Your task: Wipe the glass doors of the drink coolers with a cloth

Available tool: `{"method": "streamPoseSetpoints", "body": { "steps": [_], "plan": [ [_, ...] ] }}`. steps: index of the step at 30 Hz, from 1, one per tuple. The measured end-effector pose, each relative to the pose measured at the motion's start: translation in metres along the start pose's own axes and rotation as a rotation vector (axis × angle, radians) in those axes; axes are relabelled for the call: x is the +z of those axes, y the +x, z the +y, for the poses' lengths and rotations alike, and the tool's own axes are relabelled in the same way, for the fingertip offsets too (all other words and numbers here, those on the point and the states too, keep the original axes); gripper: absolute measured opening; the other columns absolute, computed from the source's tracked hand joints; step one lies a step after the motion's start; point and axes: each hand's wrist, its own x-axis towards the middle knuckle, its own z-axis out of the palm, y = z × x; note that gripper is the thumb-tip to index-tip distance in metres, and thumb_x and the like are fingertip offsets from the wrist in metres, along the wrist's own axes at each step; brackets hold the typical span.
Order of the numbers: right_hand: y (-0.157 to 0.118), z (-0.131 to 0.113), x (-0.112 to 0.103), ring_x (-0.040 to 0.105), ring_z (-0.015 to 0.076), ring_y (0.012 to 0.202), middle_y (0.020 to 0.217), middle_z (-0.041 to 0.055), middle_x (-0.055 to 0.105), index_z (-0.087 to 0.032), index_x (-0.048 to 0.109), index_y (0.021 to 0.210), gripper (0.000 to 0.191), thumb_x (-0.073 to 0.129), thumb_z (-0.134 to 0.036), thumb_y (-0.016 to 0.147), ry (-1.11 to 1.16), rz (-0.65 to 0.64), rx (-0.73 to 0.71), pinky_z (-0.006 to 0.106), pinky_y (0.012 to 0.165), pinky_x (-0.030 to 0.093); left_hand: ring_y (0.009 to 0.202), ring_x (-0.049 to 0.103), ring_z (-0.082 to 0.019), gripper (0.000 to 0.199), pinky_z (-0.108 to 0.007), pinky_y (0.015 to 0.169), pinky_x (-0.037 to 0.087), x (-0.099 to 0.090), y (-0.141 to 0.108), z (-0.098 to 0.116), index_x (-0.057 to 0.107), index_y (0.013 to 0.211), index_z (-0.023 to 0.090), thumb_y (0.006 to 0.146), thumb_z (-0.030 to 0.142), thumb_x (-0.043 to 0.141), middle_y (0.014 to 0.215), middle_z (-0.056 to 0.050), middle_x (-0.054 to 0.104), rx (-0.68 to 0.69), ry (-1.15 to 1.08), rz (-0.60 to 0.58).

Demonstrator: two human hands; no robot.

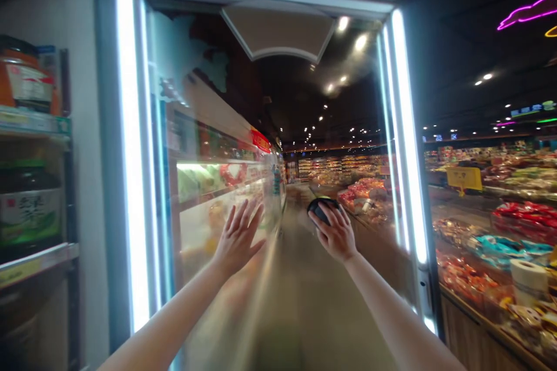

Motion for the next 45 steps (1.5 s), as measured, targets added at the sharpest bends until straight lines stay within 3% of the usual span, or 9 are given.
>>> {"method": "streamPoseSetpoints", "body": {
  "steps": [6, 13, 17, 21, 29, 33, 37, 41, 45],
  "plan": [
    [0.074, -0.028, 0.019, 0.04, 0.034, 0.144, 0.16, 0.0063, 0.041, -0.036, 0.049, 0.15, 0.056, 0.057, -0.027, 0.095, -0.038, 0.166, 0.257, 0.057, 0.116, 0.036, 0.156, 0.019, -0.034, 0.104, -0.052, 0.129, 0.012, -0.007, -0.017, -0.02, 0.011, 0.164, 0.021, 0.085, 0.055, 0.07, 0.167, -0.012, 0.028, -0.036, 0.012, -0.021],
    [0.019, -0.061, 0.012, 0.049, 0.0255, 0.137, 0.152, 0.0031, 0.052, -0.039, 0.046, 0.152, 0.062, 0.06, -0.026, 0.093, 0.072, -0.069, -0.235, 0.051, 0.124, 0.028, 0.156, 0.017, -0.034, 0.105, -0.054, 0.129, 0.013, -0.011, -0.025, -0.022, 0.006, 0.164, 0.02, 0.086, 0.051, 0.069, 0.167, -0.014, 0.026, -0.05, 0.0, -0.046],
    [0.017, -0.027, 0.009, 0.044, 0.0317, 0.141, 0.159, 0.0064, 0.044, -0.036, 0.049, 0.15, 0.059, 0.06, -0.027, 0.093, -0.005, 0.046, 0.076, 0.056, 0.119, 0.034, 0.156, 0.017, -0.035, 0.105, -0.055, 0.129, 0.012, -0.021, -0.037, -0.035, 0.005, 0.164, 0.02, 0.087, 0.048, 0.07, 0.168, -0.014, 0.026, -0.055, 0.014, -0.05],
    [0.068, -0.053, 0.022, 0.039, 0.0349, 0.145, 0.162, 0.0077, 0.039, -0.035, 0.048, 0.151, 0.057, 0.057, -0.028, 0.095, -0.03, 0.134, 0.3, 0.059, 0.117, 0.034, 0.157, 0.015, -0.035, 0.102, -0.056, 0.128, 0.012, -0.025, -0.041, -0.041, 0.005, 0.164, 0.018, 0.089, 0.048, 0.067, 0.168, -0.015, 0.025, -0.089, 0.027, -0.045],
    [0.025, -0.095, 0.012, 0.05, 0.0256, 0.137, 0.154, 0.0042, 0.051, -0.038, 0.038, 0.156, 0.067, 0.057, -0.022, 0.094, 0.083, -0.066, -0.213, 0.05, 0.124, 0.028, 0.157, 0.012, -0.034, 0.104, -0.055, 0.129, 0.01, -0.025, -0.056, -0.043, 0.012, 0.163, 0.016, 0.085, 0.054, 0.069, 0.168, -0.016, 0.025, -0.118, 0.072, -0.121],
    [0.038, -0.072, 0.018, 0.043, 0.0313, 0.143, 0.164, 0.0095, 0.035, -0.033, 0.03, 0.16, 0.07, 0.057, -0.025, 0.095, 0.012, 0.004, -0.007, 0.054, 0.12, 0.032, 0.157, 0.013, -0.034, 0.103, -0.054, 0.129, 0.009, -0.034, -0.07, -0.055, 0.012, 0.163, 0.016, 0.086, 0.058, 0.067, 0.167, -0.015, 0.026, -0.144, 0.103, -0.119],
    [0.089, -0.112, 0.032, 0.035, 0.0358, 0.148, 0.166, 0.0125, 0.03, -0.028, 0.035, 0.159, 0.065, 0.056, -0.036, 0.097, -0.019, 0.075, 0.204, 0.058, 0.119, 0.031, 0.157, 0.015, -0.034, 0.101, -0.056, 0.129, 0.009, -0.038, -0.079, -0.062, 0.01, 0.163, 0.017, 0.088, 0.058, 0.064, 0.167, -0.015, 0.026, -0.172, 0.133, -0.1],
    [0.079, -0.159, 0.034, 0.044, 0.0296, 0.143, 0.159, 0.0051, 0.045, -0.035, 0.043, 0.154, 0.06, 0.058, -0.03, 0.096, 0.1, -0.022, -0.084, 0.054, 0.124, 0.025, 0.157, 0.016, -0.033, 0.1, -0.055, 0.129, 0.008, -0.04, -0.088, -0.066, 0.01, 0.164, 0.018, 0.089, 0.056, 0.064, 0.167, -0.014, 0.027, -0.178, 0.157, -0.111],
    [0.039, -0.14, 0.024, 0.056, 0.0248, 0.129, 0.15, 0.0034, 0.056, -0.038, 0.045, 0.152, 0.06, 0.059, -0.024, 0.095, 0.13, -0.065, -0.273, 0.053, 0.125, 0.025, 0.157, 0.009, -0.034, 0.105, -0.056, 0.129, 0.009, -0.048, -0.102, -0.077, 0.011, 0.163, 0.019, 0.084, 0.058, 0.069, 0.167, -0.015, 0.024, -0.177, 0.175, -0.167]
  ]
}}
